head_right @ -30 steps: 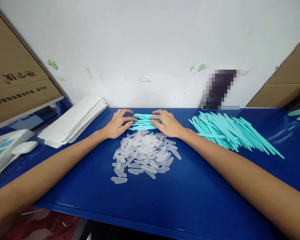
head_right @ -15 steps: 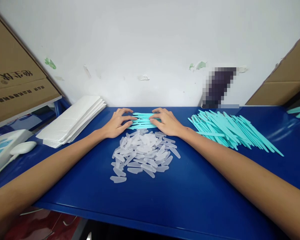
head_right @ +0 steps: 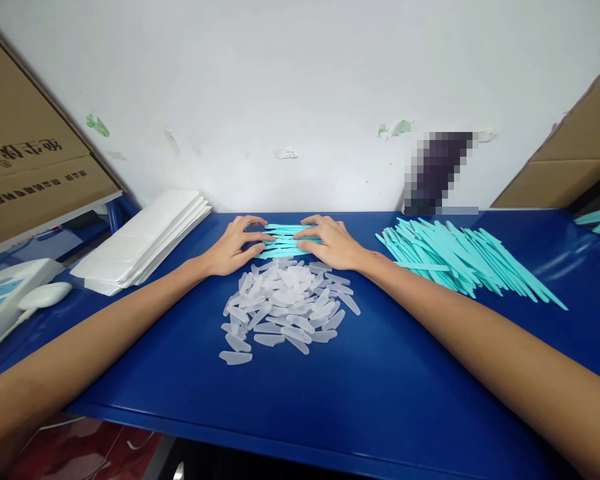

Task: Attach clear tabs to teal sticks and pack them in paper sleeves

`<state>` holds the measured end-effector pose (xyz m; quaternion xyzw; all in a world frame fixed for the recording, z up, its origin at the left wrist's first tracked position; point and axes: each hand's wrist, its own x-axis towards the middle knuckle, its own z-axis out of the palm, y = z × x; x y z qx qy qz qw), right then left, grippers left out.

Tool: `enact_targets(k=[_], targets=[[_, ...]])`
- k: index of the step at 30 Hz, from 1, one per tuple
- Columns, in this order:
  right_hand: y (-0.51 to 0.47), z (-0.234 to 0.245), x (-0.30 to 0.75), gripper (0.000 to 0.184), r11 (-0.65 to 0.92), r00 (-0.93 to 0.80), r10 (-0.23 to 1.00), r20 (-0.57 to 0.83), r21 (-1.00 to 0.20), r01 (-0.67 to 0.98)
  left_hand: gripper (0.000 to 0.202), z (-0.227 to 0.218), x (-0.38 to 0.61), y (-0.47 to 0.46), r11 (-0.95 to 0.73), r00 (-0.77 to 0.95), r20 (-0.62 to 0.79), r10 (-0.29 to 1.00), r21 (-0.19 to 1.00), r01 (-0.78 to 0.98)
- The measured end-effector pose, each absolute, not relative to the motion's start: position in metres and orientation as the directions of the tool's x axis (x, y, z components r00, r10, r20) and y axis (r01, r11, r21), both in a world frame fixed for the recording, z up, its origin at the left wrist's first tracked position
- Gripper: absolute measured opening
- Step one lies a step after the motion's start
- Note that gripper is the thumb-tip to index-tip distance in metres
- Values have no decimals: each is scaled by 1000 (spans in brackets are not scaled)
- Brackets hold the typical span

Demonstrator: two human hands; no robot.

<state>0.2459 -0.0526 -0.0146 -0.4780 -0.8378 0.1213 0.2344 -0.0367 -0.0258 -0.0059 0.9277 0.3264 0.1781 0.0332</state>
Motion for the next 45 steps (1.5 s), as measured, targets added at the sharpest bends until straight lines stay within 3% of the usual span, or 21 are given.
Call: enact_targets(k=[10, 18, 26, 45], targets=[[-54, -12, 246, 40, 516, -434, 857, 279, -473, 715, 47, -5, -35, -27, -739, 677, 309, 668, 166, 653], [-55, -13, 246, 42, 522, -437, 853, 286, -430, 737, 50, -8, -35, -26, -678, 619, 303, 725, 154, 718], [-54, -15, 244, 55, 453, -384, 891, 245, -390, 802, 52, -8, -34, -26, -660, 609, 274, 744, 160, 734], [-53, -16, 245, 50, 477, -384, 876, 291, -409, 778, 55, -8, -33, -25, -659, 624, 217, 750, 181, 730]])
